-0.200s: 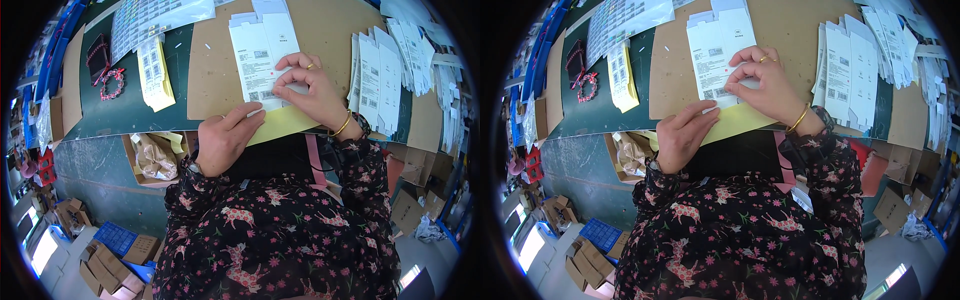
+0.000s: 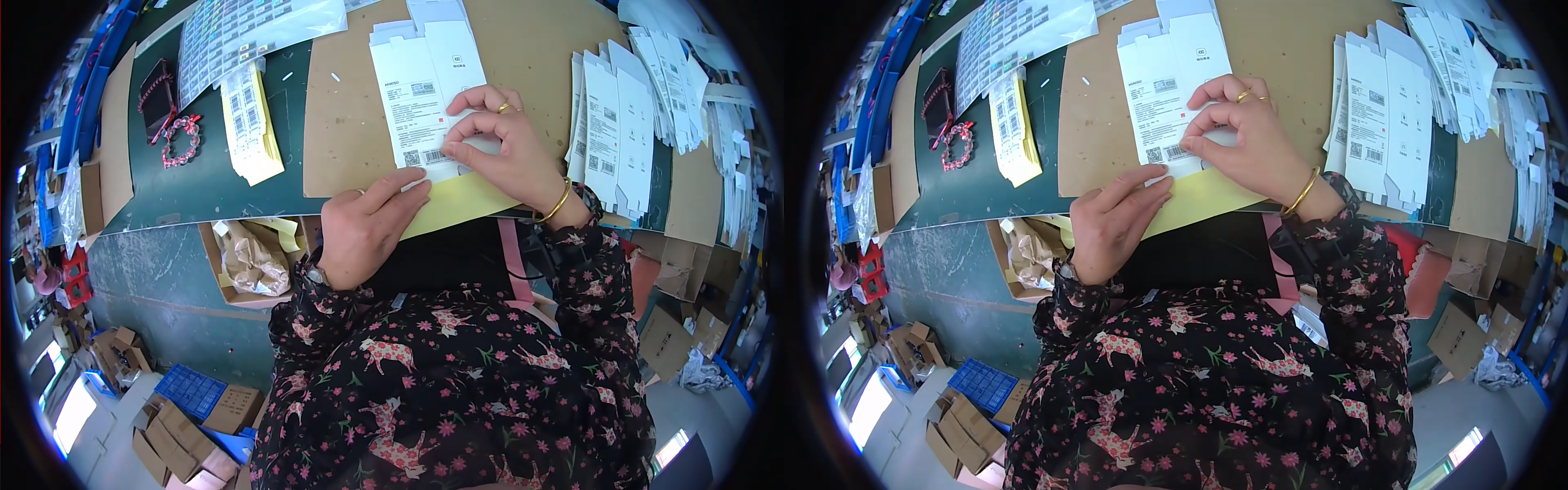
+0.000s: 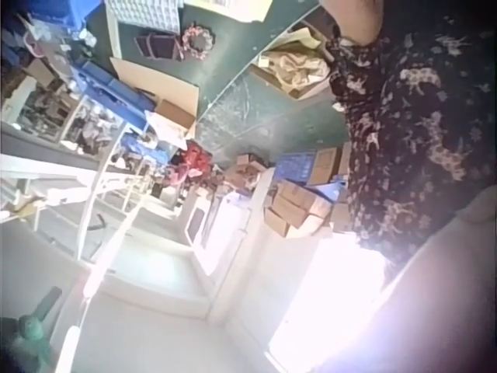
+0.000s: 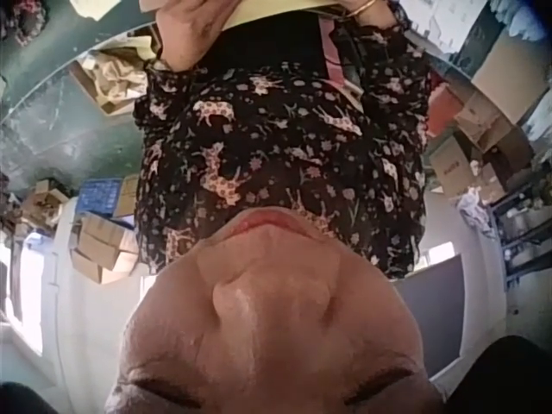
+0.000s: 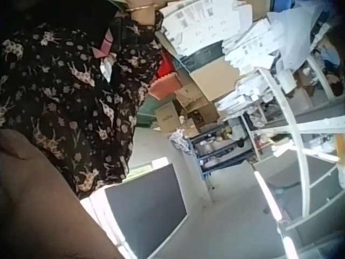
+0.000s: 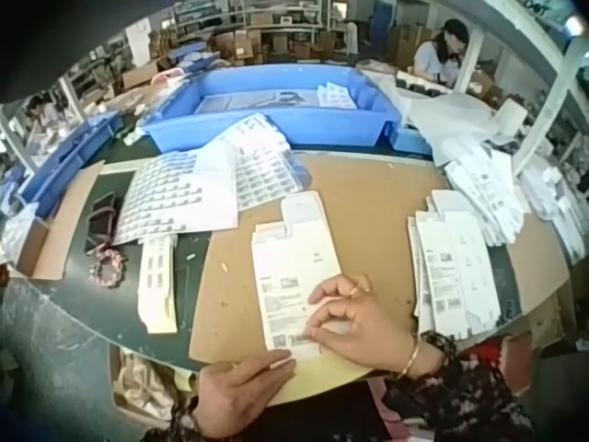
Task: Apply yellow sticky labels to paper documents and fold them at a production workstation.
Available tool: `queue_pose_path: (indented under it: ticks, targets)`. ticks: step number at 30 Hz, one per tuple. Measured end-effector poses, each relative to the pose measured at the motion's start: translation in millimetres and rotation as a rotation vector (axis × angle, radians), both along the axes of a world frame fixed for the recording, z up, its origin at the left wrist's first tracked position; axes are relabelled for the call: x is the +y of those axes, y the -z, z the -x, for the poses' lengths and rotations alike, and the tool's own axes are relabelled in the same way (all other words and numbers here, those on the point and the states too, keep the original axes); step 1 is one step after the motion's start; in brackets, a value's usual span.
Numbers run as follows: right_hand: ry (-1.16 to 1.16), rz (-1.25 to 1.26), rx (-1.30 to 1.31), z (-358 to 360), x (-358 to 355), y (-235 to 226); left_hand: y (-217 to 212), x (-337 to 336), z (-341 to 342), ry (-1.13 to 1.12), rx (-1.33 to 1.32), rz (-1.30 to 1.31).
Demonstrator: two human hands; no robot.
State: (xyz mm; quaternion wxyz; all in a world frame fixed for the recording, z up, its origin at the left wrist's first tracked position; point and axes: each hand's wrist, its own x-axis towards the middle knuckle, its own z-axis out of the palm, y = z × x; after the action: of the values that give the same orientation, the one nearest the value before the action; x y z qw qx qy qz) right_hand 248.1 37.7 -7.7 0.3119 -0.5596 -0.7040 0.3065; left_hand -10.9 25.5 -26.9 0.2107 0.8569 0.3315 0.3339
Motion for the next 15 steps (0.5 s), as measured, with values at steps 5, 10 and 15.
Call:
queue_pose_path:
  ticks: [5,10,15]
  targets:
    - [0.011,-0.005,0.006,-0.1,-0.7,2.3,-1.9,0.4,-0.6,0.004,0.000,-0.005]
    - [0.021,-0.008,0.009,0.6,-1.4,2.7,-4.1,-0.3,0.3,0.005,0.033,0.009]
    - [0.023,-0.023,-0.004,1.0,-1.2,3.0,-4.3,-0.2,0.5,0.004,0.044,-0.001]
